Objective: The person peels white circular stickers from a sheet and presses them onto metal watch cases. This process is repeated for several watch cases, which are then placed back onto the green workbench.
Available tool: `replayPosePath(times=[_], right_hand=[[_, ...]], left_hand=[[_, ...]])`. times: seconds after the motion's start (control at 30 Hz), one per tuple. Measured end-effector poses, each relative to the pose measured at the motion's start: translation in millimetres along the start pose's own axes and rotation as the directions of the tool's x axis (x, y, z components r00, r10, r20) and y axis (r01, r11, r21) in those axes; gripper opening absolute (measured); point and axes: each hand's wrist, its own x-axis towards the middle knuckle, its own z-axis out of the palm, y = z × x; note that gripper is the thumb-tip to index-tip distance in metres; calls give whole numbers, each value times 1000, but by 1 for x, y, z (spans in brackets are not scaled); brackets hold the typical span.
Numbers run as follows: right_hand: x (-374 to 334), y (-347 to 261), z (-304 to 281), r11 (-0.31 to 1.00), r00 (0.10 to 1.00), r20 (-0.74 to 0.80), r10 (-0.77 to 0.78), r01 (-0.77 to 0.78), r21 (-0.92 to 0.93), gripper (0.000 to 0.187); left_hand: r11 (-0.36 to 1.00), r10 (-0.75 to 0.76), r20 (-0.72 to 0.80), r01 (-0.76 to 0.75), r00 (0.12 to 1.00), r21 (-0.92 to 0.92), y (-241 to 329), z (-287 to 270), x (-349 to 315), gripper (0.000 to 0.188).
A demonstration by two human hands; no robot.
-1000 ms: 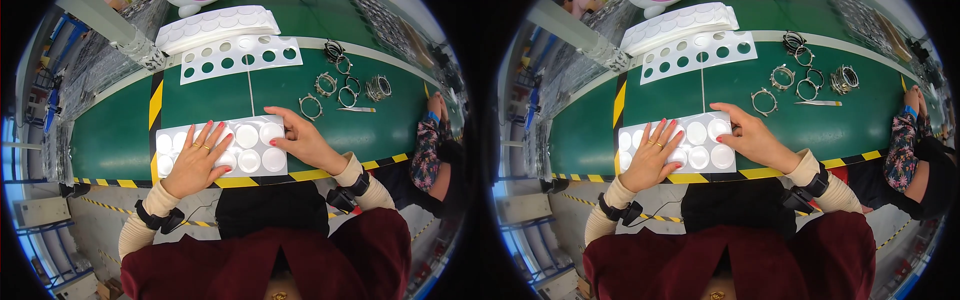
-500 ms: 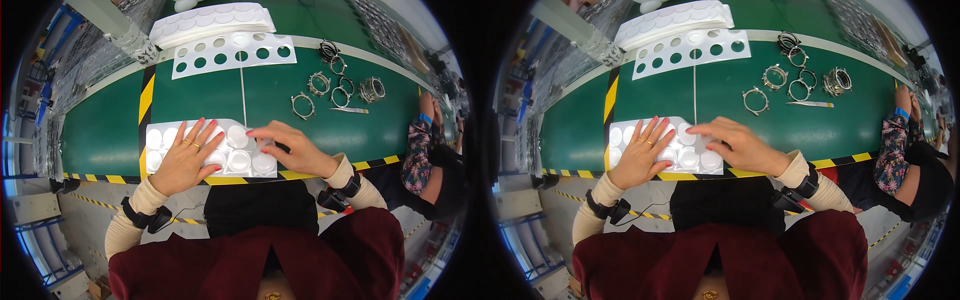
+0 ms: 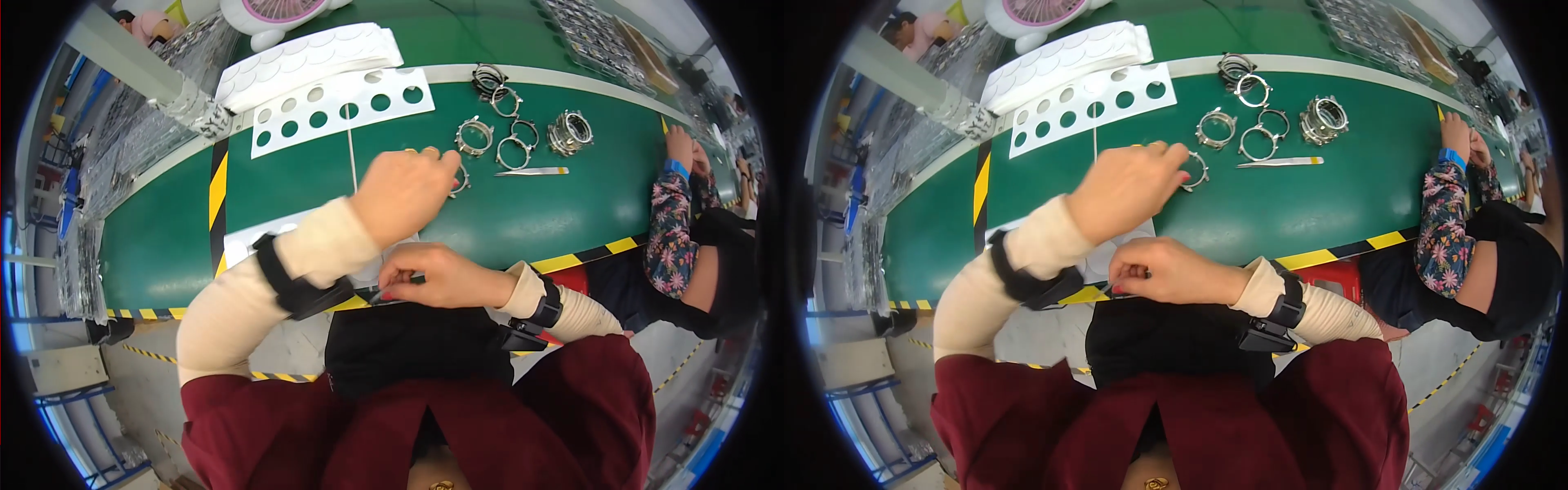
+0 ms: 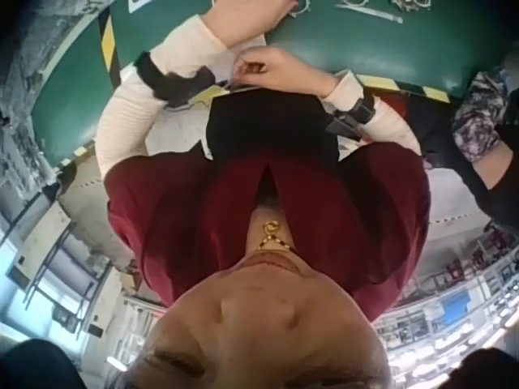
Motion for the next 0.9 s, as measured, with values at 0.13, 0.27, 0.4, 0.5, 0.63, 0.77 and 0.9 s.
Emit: replayPosePath(times=[0.13, 0.27, 0.4, 0.5, 0.63, 0.77, 0.9], right_hand=[[-9, 5, -17, 983, 983, -164, 83, -54, 174, 12], [-17, 5, -27, 958, 959, -236, 160, -94, 270, 12], [8, -18, -31, 961, 941, -311, 132, -45, 272, 12], [44, -34, -45, 910, 925, -379, 1, 157, 384, 13], [74, -27, -65, 958, 886, -463, 32, 105, 268, 14], [96, -4, -59, 940, 765, -641, 63, 170, 296, 17], [94, -4, -51, 871, 729, -673, 122, 247, 426, 17]], left_hand=[[993, -54, -9, 55, 999, 105, -11, 20, 15, 13], [990, -74, -67, 82, 995, 114, -48, 19, -11, 20], [935, -306, 66, 313, 950, -167, -80, -17, -41, 32], [338, -558, 306, 549, 771, -765, -82, -29, -52, 33], [-478, -434, 550, 335, 714, -812, -77, -12, -59, 33], [-678, -317, 530, 203, 787, -706, -77, 0, -67, 36], [-749, -366, 446, 25, 817, -662, -75, -6, -66, 36]])
